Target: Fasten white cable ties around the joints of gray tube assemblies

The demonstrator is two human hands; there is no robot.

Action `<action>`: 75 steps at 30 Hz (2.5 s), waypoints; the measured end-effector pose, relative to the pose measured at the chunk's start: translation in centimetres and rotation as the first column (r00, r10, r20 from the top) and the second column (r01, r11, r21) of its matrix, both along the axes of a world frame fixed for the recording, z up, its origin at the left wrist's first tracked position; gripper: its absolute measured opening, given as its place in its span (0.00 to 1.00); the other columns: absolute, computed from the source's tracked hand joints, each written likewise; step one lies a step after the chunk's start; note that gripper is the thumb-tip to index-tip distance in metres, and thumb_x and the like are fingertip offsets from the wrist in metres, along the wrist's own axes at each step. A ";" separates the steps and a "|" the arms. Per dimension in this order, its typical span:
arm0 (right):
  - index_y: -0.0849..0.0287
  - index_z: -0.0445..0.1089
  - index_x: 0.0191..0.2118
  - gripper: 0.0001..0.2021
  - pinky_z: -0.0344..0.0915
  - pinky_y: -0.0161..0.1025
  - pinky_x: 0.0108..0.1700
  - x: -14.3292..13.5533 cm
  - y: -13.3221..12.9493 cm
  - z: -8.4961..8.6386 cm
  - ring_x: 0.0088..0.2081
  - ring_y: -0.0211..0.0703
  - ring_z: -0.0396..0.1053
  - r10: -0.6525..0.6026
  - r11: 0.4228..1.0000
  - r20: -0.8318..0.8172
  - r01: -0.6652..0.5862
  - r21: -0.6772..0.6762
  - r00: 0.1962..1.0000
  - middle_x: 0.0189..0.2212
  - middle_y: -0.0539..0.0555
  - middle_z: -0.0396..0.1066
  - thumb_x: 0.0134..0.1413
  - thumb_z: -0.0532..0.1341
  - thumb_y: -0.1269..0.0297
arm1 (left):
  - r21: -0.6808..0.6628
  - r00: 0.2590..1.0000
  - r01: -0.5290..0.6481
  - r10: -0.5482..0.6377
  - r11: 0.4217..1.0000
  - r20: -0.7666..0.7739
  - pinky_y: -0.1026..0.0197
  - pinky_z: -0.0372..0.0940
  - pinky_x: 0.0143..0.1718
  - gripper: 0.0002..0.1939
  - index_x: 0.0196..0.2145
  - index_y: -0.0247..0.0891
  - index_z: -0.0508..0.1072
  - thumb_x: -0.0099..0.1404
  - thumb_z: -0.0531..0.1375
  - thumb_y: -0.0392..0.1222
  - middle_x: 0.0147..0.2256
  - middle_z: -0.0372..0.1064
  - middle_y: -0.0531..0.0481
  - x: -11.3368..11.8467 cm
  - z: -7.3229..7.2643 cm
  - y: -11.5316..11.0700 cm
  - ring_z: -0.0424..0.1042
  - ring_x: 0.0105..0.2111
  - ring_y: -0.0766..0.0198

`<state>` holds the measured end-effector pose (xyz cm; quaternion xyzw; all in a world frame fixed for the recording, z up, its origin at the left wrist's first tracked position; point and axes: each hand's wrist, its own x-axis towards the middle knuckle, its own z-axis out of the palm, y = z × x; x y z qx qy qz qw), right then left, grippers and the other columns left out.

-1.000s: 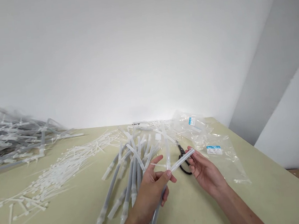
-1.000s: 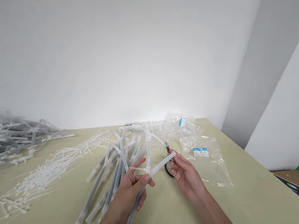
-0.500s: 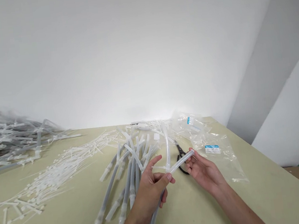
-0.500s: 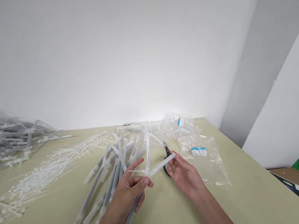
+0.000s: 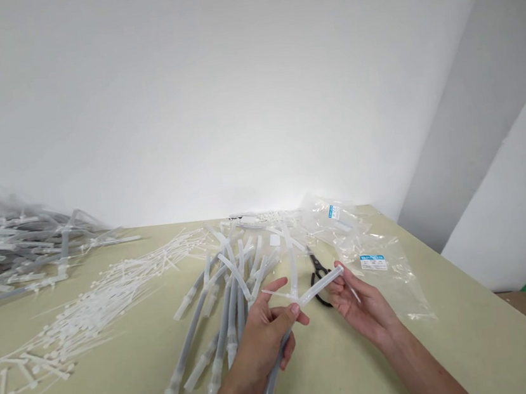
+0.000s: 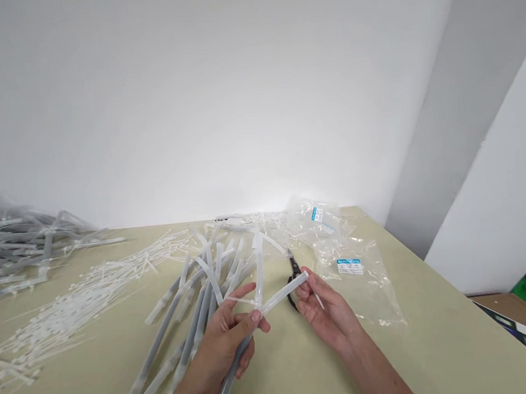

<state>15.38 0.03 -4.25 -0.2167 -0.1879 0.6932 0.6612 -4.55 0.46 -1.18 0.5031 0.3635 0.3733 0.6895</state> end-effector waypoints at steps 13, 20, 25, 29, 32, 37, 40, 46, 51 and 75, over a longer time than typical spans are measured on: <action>0.62 0.74 0.35 0.10 0.50 0.27 0.21 -1.2 -0.3 0.3 0.24 0.31 0.51 -0.071 0.996 0.307 0.053 0.068 0.949 0.21 0.46 0.56 0.46 0.68 0.64 | 0.068 1.000 0.004 -0.005 0.998 0.007 0.72 0.48 0.07 0.31 0.57 0.40 0.51 0.60 0.59 0.49 0.27 0.70 0.54 0.1 -0.1 -0.3 0.55 0.09 0.76; 0.62 0.75 0.33 0.11 0.44 0.30 0.18 -3.6 -0.7 -1.1 0.18 0.29 0.50 0.055 0.995 0.410 -0.083 0.052 0.910 0.16 0.45 0.58 0.45 0.69 0.60 | 0.124 1.000 -0.016 0.019 0.992 -0.021 0.72 0.48 0.07 0.30 0.56 0.41 0.51 0.61 0.58 0.47 0.26 0.69 0.56 0.5 -0.6 -0.5 0.55 0.09 0.76; 0.63 0.75 0.32 0.10 0.45 0.30 0.18 -4.5 -1.1 -1.0 0.18 0.30 0.55 0.082 0.991 0.393 -0.118 0.068 0.916 0.16 0.47 0.61 0.46 0.68 0.61 | 0.143 0.999 -0.025 0.031 0.989 -0.035 0.73 0.48 0.07 0.28 0.56 0.41 0.52 0.61 0.58 0.47 0.26 0.68 0.57 0.7 -0.6 -0.8 0.55 0.09 0.76; 0.62 0.75 0.34 0.10 0.50 0.30 0.20 -4.3 -1.0 -0.4 0.22 0.33 0.61 0.128 0.989 0.329 -0.145 0.026 0.936 0.18 0.48 0.63 0.47 0.67 0.61 | 0.118 0.999 -0.030 0.029 0.993 0.014 0.72 0.48 0.07 0.29 0.56 0.39 0.51 0.61 0.58 0.48 0.26 0.68 0.56 0.9 -0.4 -0.8 0.55 0.09 0.76; 0.60 0.74 0.37 0.10 0.54 0.31 0.23 -4.0 -1.0 -0.3 0.25 0.34 0.64 0.157 0.986 0.292 -0.166 0.004 0.943 0.21 0.48 0.65 0.47 0.67 0.62 | 0.106 0.998 -0.052 0.048 0.993 0.036 0.72 0.48 0.07 0.28 0.55 0.39 0.52 0.62 0.57 0.49 0.26 0.68 0.56 0.9 -0.4 -0.8 0.55 0.09 0.76; 0.61 0.74 0.36 0.09 0.54 0.30 0.23 -3.8 -1.0 -0.4 0.24 0.33 0.60 0.129 0.989 0.348 -0.146 0.024 0.929 0.23 0.49 0.64 0.48 0.66 0.64 | 0.133 0.996 -0.089 0.088 0.987 0.017 0.72 0.48 0.07 0.26 0.54 0.40 0.53 0.62 0.56 0.50 0.26 0.67 0.56 0.7 -0.5 -0.6 0.55 0.09 0.76; 0.62 0.73 0.30 0.08 0.54 0.31 0.23 -3.8 -1.0 -0.3 0.25 0.34 0.60 0.138 0.981 0.413 -0.182 0.069 0.900 0.23 0.51 0.65 0.51 0.64 0.62 | 0.166 0.996 -0.086 0.090 0.982 -0.015 0.73 0.48 0.08 0.26 0.54 0.41 0.53 0.62 0.57 0.49 0.26 0.67 0.56 0.7 -0.6 -0.7 0.55 0.10 0.76; 0.62 0.73 0.33 0.09 0.54 0.33 0.24 -4.2 -1.1 0.1 0.23 0.35 0.60 -0.002 0.970 0.572 -0.137 0.199 0.820 0.21 0.51 0.67 0.52 0.63 0.61 | 0.122 0.996 -0.064 0.056 0.990 0.064 0.73 0.47 0.07 0.22 0.52 0.43 0.53 0.63 0.54 0.51 0.25 0.63 0.59 1.0 -0.8 -1.0 0.53 0.09 0.77; 0.62 0.74 0.29 0.10 0.54 0.34 0.24 -4.4 -1.3 0.3 0.23 0.37 0.61 -0.029 0.969 0.572 -0.117 0.217 0.820 0.21 0.52 0.68 0.51 0.64 0.58 | 0.074 0.997 -0.028 0.023 0.997 0.078 0.72 0.47 0.07 0.24 0.51 0.43 0.51 0.63 0.54 0.52 0.25 0.62 0.60 1.1 -0.6 -1.1 0.50 0.08 0.77; 0.62 0.73 0.23 0.12 0.54 0.32 0.20 -4.8 -1.4 -0.7 0.20 0.33 0.55 -0.047 0.993 0.587 -0.027 0.118 0.809 0.20 0.50 0.65 0.46 0.66 0.58 | 0.360 0.962 -0.008 0.106 0.933 -0.251 0.67 0.54 0.20 0.18 0.49 0.37 0.59 0.64 0.54 0.47 0.22 0.60 0.57 0.3 -0.2 -0.5 0.58 0.19 0.70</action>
